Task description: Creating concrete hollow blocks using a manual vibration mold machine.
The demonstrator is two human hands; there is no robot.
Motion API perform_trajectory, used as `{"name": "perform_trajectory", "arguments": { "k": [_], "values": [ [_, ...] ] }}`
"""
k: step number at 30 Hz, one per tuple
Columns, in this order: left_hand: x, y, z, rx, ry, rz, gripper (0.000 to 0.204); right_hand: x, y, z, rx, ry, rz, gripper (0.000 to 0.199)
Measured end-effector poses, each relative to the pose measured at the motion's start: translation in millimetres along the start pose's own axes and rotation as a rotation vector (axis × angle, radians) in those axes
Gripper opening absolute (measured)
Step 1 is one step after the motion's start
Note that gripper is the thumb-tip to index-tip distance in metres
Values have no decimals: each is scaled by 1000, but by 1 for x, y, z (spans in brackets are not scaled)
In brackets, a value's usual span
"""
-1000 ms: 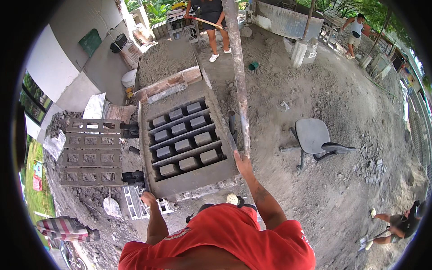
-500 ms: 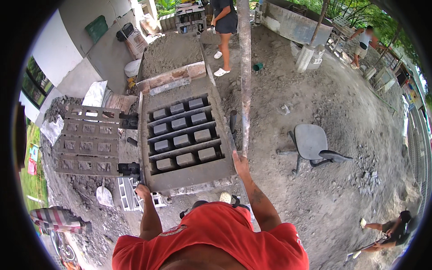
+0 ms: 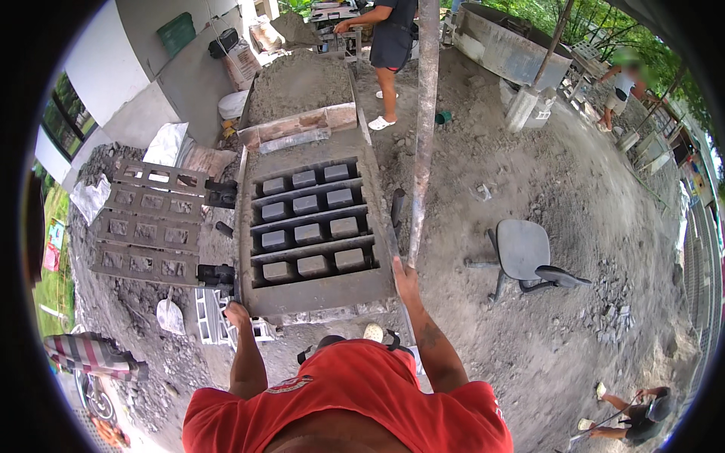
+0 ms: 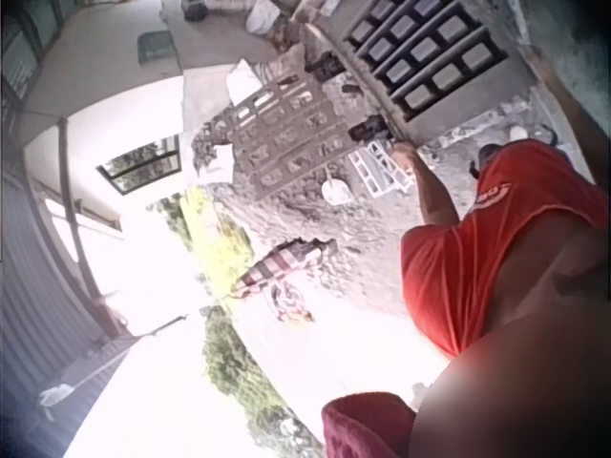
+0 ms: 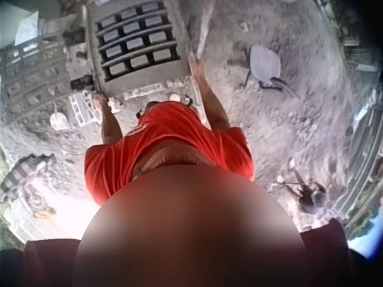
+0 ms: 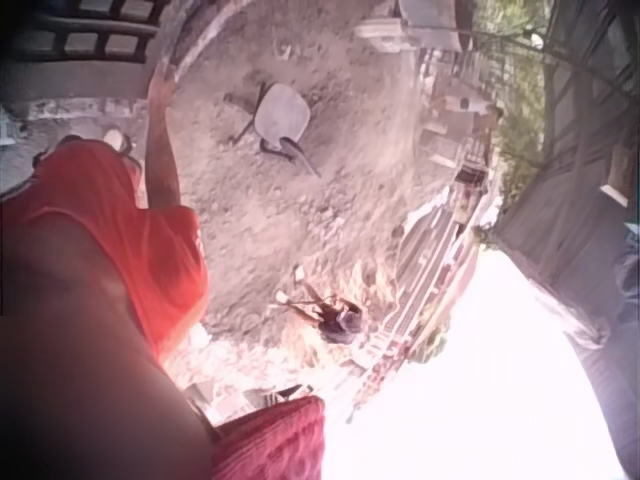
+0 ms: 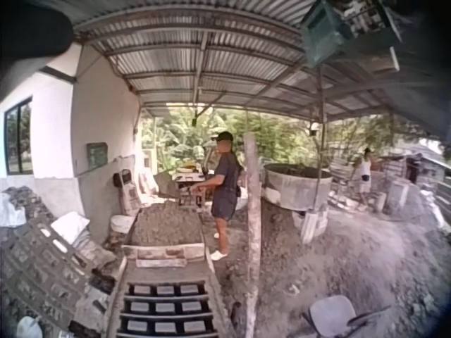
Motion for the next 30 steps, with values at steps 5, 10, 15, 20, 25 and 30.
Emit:
{"name": "perform_trajectory", "arguments": {
  "k": [5, 10, 15, 20, 25, 30],
  "values": [
    [-6, 1, -8, -56, 55, -42, 38, 2, -4, -4, -37, 48, 14, 62],
    [1, 2, -5, -29, -38, 27, 34, 5, -1, -12, -55, 48, -8, 63],
    [2, 2, -1, -6, -39, 82, 34, 4, -3, -7, -65, 40, 23, 64],
    [-3, 0, -6, -31, -36, 40, 36, 2, -5, -9, -55, 32, 20, 65],
    [-1, -7, -6, -103, 41, -17, 37, 1, 1, -9, -35, -11, -17, 65],
    [-8, -12, -27, -56, -126, 83, 38, 3, -8, -14, -15, 158, 65, 63]
  ]
}}
Point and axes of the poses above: each hand's wrist, its own x-axis towards the middle knuckle, its own y-axis out of the palm, z = x × y, the point moved 1 cm from there along x, towards the middle knuckle
